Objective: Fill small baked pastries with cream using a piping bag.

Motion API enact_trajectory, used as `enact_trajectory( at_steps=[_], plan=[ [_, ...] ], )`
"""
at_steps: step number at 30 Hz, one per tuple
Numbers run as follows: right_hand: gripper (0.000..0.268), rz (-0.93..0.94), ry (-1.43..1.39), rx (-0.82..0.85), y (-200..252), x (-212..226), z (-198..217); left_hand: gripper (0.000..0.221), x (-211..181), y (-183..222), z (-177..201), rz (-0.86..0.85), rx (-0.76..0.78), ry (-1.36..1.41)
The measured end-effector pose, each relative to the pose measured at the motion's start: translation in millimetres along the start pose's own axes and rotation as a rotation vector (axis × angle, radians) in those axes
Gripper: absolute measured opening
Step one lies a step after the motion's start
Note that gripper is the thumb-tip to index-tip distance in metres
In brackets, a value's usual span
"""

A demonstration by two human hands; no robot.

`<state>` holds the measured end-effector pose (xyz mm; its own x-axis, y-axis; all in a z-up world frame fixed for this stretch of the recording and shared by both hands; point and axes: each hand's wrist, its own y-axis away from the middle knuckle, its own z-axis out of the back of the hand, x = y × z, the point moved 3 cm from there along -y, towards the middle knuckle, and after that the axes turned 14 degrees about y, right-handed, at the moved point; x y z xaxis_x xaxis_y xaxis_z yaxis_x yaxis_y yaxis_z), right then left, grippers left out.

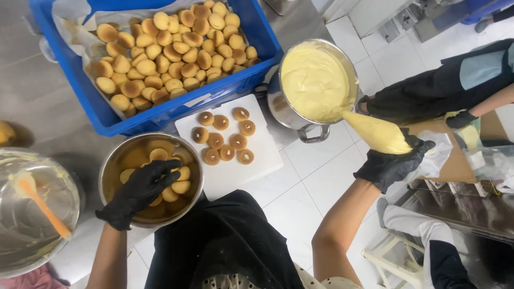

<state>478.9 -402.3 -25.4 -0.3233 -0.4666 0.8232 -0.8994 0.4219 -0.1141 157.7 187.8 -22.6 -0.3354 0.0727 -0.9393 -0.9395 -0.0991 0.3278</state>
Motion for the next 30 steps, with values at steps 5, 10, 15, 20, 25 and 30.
enact_trajectory(
  at_steps=[5, 10, 15, 20, 25, 30],
  plan=[
    [0.04, -0.045, 0.023, -0.104, 18.6, 9.7, -25.1, 0.04, 76.8, -0.1, -3.0, 0.049, 0.014, -0.462],
    [0.041, -0.003, 0.05, -0.173, 25.3, 12.5, -27.9, 0.04, 101.3, -8.0, -1.6, 0.093, 0.018, -0.624],
    [0.032, 0.066, -0.068, -0.026, 13.1, 9.3, -16.3, 0.038, 93.7, -10.1, -5.3, 0.184, 0.01, -0.685],
    [0.028, 0.072, -0.038, -0.078, -4.6, -4.2, 2.4, 0.037, 96.0, -7.4, -6.1, 0.232, -0.004, -0.646],
    [0.033, 0.101, 0.009, -0.025, -4.3, -3.5, 4.3, 0.035, 103.3, -4.3, -6.5, 0.223, -0.003, -0.645],
    [0.045, 0.155, 0.055, -0.043, 6.2, 13.0, -1.0, 0.032, 95.7, -2.6, -9.1, 0.263, 0.033, -0.702]
  ],
)
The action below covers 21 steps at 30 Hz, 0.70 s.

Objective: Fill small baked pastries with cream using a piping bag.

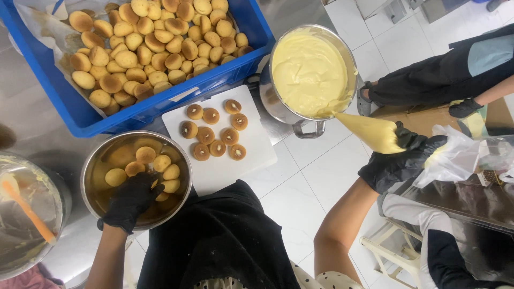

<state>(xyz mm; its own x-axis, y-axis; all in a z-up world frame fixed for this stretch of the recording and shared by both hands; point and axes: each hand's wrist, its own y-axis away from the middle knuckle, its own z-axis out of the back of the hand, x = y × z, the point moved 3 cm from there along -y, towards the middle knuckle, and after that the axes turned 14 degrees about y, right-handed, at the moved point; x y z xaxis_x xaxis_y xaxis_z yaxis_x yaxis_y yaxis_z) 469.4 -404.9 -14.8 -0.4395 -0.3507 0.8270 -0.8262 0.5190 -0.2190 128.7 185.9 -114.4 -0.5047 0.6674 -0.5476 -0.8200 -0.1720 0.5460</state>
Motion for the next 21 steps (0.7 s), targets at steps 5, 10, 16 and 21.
enact_trajectory(
  at_steps=[5, 10, 16, 21],
  plan=[
    [0.042, 0.045, 0.008, 0.149, -13.8, -1.3, 16.9, 0.035, 9.1, -2.5, -4.0, -0.141, -0.09, 0.042],
    [0.049, 0.15, -0.102, 0.264, 14.7, 37.6, -11.9, 0.037, 8.3, -2.8, -2.3, -0.163, -0.104, 0.056],
    [0.058, 0.023, 0.053, -0.246, 36.6, 49.7, -45.2, 0.036, 7.9, -6.5, -2.5, -0.188, -0.112, 0.094],
    [0.034, 0.079, -0.413, 0.43, -11.0, 8.1, 8.9, 0.042, -14.5, -8.6, 3.7, -0.207, -0.099, 0.038]
  ],
)
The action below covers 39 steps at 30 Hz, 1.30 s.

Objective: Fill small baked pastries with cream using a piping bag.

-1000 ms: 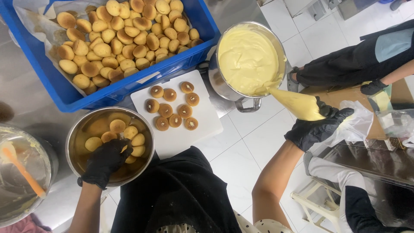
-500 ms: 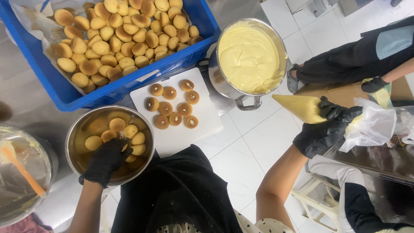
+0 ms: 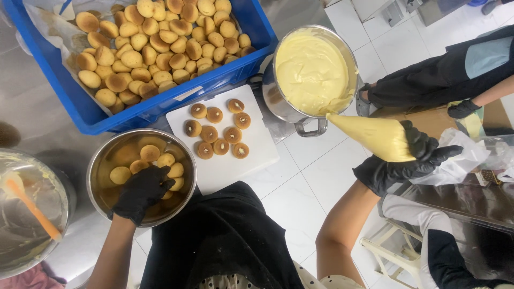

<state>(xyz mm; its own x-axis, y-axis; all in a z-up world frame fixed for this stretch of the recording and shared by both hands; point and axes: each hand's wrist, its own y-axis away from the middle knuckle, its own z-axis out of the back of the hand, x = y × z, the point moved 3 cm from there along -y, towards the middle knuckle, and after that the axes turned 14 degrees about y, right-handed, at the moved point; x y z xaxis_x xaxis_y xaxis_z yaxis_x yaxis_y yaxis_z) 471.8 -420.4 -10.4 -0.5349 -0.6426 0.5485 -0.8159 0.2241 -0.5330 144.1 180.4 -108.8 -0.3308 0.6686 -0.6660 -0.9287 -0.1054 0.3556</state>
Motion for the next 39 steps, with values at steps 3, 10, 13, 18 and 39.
enact_trajectory(
  at_steps=[3, 10, 13, 18, 39],
  plan=[
    [0.056, -0.069, 0.186, 0.358, -8.7, -21.5, -42.4, 0.045, 3.7, -5.8, -5.9, 0.059, 0.05, -0.032],
    [0.055, -0.146, 0.025, 0.487, -1.4, -38.6, -113.3, 0.045, 5.6, 0.5, -8.5, 0.006, 0.001, -0.001],
    [0.055, -0.195, -0.06, 0.551, 8.4, -40.7, -140.4, 0.042, 16.5, 6.9, -9.5, -0.031, -0.048, 0.033],
    [0.056, -0.264, -0.205, 0.653, 22.1, -42.8, -175.5, 0.04, -0.7, 21.1, 6.9, -0.007, -0.035, 0.048],
    [0.055, -0.907, -0.208, 0.146, 153.4, -79.6, -329.4, 0.074, -239.2, -22.3, -59.1, -0.526, 0.163, 1.985]
  ],
)
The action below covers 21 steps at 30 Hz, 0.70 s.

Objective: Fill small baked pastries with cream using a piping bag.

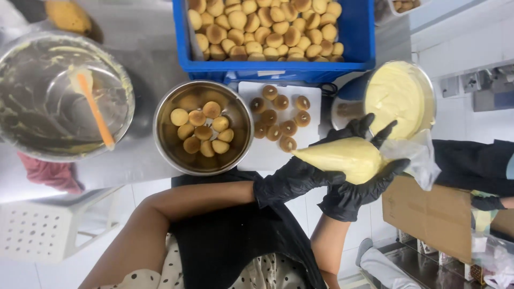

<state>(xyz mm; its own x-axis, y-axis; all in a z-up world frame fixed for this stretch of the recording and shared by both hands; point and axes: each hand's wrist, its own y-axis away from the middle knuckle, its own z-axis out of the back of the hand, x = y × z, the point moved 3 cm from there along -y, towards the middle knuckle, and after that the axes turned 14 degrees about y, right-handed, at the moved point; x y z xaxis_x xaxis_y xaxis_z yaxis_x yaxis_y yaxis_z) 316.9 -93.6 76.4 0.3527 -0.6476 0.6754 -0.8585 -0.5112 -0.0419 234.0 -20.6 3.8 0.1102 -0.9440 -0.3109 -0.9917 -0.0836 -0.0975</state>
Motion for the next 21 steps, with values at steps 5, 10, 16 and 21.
enact_trajectory(
  at_steps=[5, 10, 16, 21],
  plan=[
    [0.04, 0.056, 0.161, -0.007, 23.0, -19.8, 84.8, 0.068, -67.0, 35.8, 59.6, -0.118, 0.217, -0.568],
    [0.032, 0.056, -0.028, -0.049, 24.2, 20.0, 36.2, 0.022, -153.2, 111.8, 202.9, 0.34, -0.474, -1.847],
    [0.064, 0.086, 0.272, 0.17, 26.2, 25.5, 77.5, 0.064, -143.3, 113.4, 245.3, 0.253, -0.665, -2.601],
    [0.06, 0.038, 0.071, -0.24, 22.6, -3.2, -17.0, 0.045, -160.5, 115.2, 222.1, 0.029, -0.516, -2.092]
  ],
)
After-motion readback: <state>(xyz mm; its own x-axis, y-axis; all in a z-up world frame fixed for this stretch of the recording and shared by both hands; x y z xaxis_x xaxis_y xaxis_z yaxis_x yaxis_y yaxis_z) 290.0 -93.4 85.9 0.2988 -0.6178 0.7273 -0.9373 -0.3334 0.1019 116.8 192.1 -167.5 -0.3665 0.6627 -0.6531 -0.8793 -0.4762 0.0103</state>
